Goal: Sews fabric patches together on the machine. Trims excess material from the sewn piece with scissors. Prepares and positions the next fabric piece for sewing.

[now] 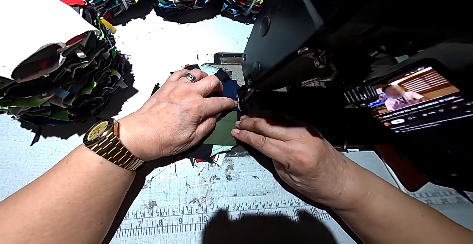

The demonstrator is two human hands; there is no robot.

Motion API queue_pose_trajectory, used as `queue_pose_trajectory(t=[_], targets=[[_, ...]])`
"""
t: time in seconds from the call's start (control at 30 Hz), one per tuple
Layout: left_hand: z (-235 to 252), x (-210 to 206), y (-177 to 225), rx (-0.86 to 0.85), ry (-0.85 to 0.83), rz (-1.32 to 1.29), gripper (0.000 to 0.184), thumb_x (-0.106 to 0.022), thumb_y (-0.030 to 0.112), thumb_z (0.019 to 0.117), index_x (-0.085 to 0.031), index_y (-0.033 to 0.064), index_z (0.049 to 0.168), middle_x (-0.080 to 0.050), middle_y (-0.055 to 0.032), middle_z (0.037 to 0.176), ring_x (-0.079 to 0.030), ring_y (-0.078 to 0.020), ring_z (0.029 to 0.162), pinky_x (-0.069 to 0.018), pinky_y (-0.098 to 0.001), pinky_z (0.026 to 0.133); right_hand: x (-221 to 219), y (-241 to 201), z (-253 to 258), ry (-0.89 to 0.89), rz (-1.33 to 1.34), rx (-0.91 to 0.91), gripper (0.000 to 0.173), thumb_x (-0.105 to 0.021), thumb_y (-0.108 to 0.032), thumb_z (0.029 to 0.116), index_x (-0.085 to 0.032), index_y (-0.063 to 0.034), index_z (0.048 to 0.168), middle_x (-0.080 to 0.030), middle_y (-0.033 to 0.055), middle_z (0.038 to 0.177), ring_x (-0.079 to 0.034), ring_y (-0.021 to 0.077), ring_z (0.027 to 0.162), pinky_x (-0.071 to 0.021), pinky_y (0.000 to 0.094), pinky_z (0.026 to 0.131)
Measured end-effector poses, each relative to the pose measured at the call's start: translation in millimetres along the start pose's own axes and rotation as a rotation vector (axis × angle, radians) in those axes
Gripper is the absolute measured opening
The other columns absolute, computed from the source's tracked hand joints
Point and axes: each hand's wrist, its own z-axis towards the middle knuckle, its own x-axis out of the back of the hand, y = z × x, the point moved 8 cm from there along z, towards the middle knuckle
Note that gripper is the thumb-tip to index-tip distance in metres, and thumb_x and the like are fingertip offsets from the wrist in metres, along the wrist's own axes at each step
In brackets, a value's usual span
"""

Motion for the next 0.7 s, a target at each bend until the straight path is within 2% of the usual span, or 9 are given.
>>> queue_pose_trajectory(t=[0.2,0.3,0.5,0.57,0.7], targets=[[2,1,1,0.026,-0.005,0.022,0.042,-0.041,0.026,0.1016,-0.072,0.0249,0.13,-0.066,-0.0032,0.113,-0.057,-0.0242,0.109,-0.0409,-0.0488,0.097,5,3,-1,0.015,-0.019,-0.01,0.033,-0.052,0.004,0.0964,-0.076,-0.0026,0.119,-0.072,0.0146,0.122,-0.065,0.0251,0.122,-0.0485,0.036,0.11],[2,1,1,0.029,-0.002,0.025,0.042,-0.041,0.027,0.1016,-0.072,0.0234,0.131,-0.065,-0.004,0.111,-0.057,-0.0244,0.109,-0.0401,-0.0498,0.1,6,6,-1,0.023,-0.016,-0.027,0.032,-0.053,0.003,0.0969,-0.076,-0.0035,0.117,-0.073,0.0139,0.121,-0.065,0.0246,0.122,-0.0493,0.0359,0.11],[3,1,3,0.059,-0.009,0.062,0.043,-0.04,0.031,0.1021,-0.071,0.0227,0.131,-0.063,-0.005,0.108,-0.056,-0.0252,0.103,-0.0414,-0.0461,0.091,11,13,-1,0.059,-0.025,-0.026,0.026,-0.056,0.0,0.0981,-0.077,-0.0029,0.113,-0.073,0.0142,0.118,-0.065,0.0257,0.12,-0.0511,0.0366,0.107],[3,0,2,0.06,-0.001,0.083,0.044,-0.04,0.034,0.1022,-0.071,0.0227,0.132,-0.064,-0.0066,0.111,-0.057,-0.0271,0.107,-0.0414,-0.0483,0.093,11,12,-1,0.055,-0.042,-0.034,0.026,-0.056,0.0,0.0981,-0.077,-0.0034,0.113,-0.073,0.0137,0.118,-0.065,0.0258,0.121,-0.0509,0.0367,0.107],[1,2,5,0.034,0.054,0.093,0.045,-0.042,0.037,0.1024,-0.069,0.022,0.134,-0.062,-0.0078,0.136,-0.049,-0.0293,0.136,-0.0324,-0.0541,0.113,13,3,-1,0.081,-0.05,-0.006,0.031,-0.052,0.004,0.0975,-0.075,-0.0009,0.117,-0.072,0.0163,0.119,-0.065,0.0272,0.12,-0.0504,0.0386,0.107]])
